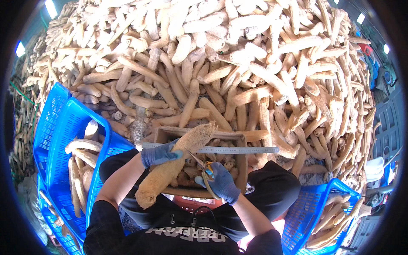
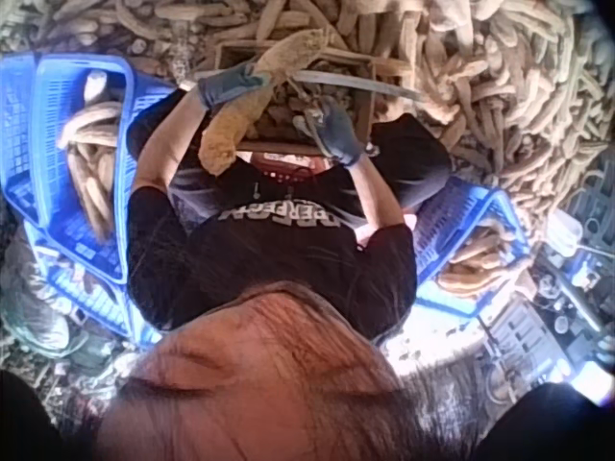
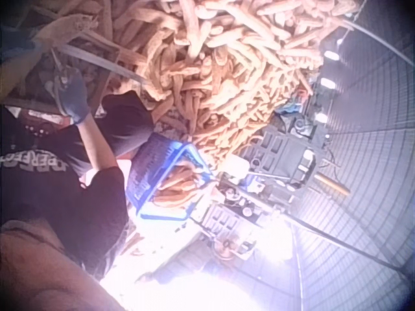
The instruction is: The person measures dried loofahs against a ruler fixed to a box and cuts them to length with shears, placing the trimmed pieces into the box and the remaining sponges into blue crates.
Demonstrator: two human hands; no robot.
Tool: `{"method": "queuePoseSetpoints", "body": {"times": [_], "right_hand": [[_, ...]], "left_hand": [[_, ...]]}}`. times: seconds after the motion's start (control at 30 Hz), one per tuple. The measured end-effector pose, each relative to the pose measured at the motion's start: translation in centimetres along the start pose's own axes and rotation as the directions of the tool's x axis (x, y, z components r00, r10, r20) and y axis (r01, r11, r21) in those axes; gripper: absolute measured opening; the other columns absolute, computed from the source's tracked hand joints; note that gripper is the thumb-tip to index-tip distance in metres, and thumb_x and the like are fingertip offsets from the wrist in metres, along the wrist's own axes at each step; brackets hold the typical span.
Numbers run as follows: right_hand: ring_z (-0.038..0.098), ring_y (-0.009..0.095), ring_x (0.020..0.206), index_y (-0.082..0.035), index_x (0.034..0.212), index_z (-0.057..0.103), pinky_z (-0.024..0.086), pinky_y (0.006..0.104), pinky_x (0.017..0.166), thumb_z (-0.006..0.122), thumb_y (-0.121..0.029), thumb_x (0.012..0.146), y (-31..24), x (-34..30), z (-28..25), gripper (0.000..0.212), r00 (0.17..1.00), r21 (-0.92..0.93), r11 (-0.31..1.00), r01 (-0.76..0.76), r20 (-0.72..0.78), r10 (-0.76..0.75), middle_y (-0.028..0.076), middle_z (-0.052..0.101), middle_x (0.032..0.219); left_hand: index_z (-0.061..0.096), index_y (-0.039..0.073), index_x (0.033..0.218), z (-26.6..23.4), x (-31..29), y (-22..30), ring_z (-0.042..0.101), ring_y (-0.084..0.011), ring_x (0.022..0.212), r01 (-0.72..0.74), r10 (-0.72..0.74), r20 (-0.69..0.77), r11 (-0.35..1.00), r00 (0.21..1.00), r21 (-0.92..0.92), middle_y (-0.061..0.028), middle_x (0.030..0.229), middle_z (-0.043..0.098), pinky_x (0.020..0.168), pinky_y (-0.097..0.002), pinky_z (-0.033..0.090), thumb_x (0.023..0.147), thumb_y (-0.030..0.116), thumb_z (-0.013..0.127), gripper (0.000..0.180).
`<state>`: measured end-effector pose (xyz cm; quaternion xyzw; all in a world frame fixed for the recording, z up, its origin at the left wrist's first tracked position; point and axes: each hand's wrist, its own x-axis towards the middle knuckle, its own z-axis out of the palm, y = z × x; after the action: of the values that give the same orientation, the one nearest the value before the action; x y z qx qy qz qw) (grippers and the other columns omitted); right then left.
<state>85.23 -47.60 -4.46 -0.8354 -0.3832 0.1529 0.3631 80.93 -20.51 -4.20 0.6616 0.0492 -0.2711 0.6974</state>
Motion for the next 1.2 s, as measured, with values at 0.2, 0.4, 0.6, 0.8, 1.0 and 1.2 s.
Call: {"method": "queuePoseSetpoints", "body": {"times": [0.2,0.4,0.6,0.8,1.0,1.2], "right_hand": [[0.059,0.036,0.068,0.001,0.082,0.058,0.046,0.041,0.06,0.074,-0.035,0.073,0.7,0.6,1.0,0.041,0.992,-0.068,0.998,-0.01,-0.125,0.001,0.019,0.059,0.077],[0.06,0.036,0.064,0.0,0.079,0.058,0.049,0.0384,0.058,0.074,-0.038,0.074,0.2,1.3,1.1,0.041,0.997,0.038,0.999,-0.023,-0.072,0.026,0.018,0.061,0.071],[0.056,0.039,0.099,0.006,0.115,0.046,0.046,0.0406,0.082,0.072,-0.038,0.077,2.9,1.1,0.4,0.063,0.997,-0.07,0.997,0.018,0.081,-0.012,0.026,0.054,0.109],[0.054,0.039,0.101,0.007,0.12,0.044,0.044,0.0407,0.088,0.065,-0.04,0.081,3.3,1.3,1.6,0.065,0.999,-0.017,0.999,-0.044,0.01,0.045,0.025,0.053,0.112],[0.059,0.036,0.083,0.002,0.098,0.055,0.047,0.0414,0.071,0.071,-0.039,0.077,1.3,2.2,2.2,0.049,0.991,0.087,0.992,-0.097,-0.085,0.104,0.021,0.059,0.089],[0.061,0.034,0.072,0.002,0.083,0.057,0.047,0.039,0.063,0.073,-0.044,0.073,-1.0,2.2,1.3,0.049,0.963,0.056,0.971,-0.232,-0.129,0.238,0.02,0.059,0.078]], "left_hand": [[0.028,0.005,0.14,-0.1,0.4,1.2,0.042,-0.0174,0.119,-0.037,0.04,-0.019,0.986,0.999,0.164,-0.0104,0.132,0.044,0.103,-0.0312,0.033,0.083,0.037,0.065,0.076],[0.03,0.005,0.139,-1.6,1.9,-0.5,0.05,-0.016,0.11,-0.052,0.051,-0.006,0.991,0.999,-0.125,-0.0108,0.121,0.051,0.096,-0.0305,0.043,0.081,0.042,0.067,0.078],[0.034,0.002,0.135,-2.0,1.8,0.4,0.052,-0.0225,0.11,-0.107,0.169,-0.237,0.961,0.957,0.254,-0.0159,0.118,0.054,0.094,-0.0326,0.043,0.077,0.044,0.07,0.08],[0.036,0.003,0.133,0.0,1.7,2.5,0.053,-0.0291,0.112,0.071,0.173,-0.377,0.831,0.91,0.552,-0.021,0.122,0.052,0.096,-0.0363,0.043,0.074,0.043,0.073,0.08],[0.033,0.004,0.136,1.1,1.7,2.9,0.051,-0.0345,0.115,0.159,0.241,-0.463,0.725,0.853,0.67,-0.0238,0.127,0.047,0.099,-0.0379,0.041,0.073,0.045,0.073,0.085],[0.032,0.003,0.137,1.5,1.4,4.1,0.049,-0.0321,0.118,0.204,0.082,-0.435,0.796,0.897,0.57,-0.0223,0.128,0.047,0.099,-0.037,0.04,0.073,0.043,0.074,0.086]]}}
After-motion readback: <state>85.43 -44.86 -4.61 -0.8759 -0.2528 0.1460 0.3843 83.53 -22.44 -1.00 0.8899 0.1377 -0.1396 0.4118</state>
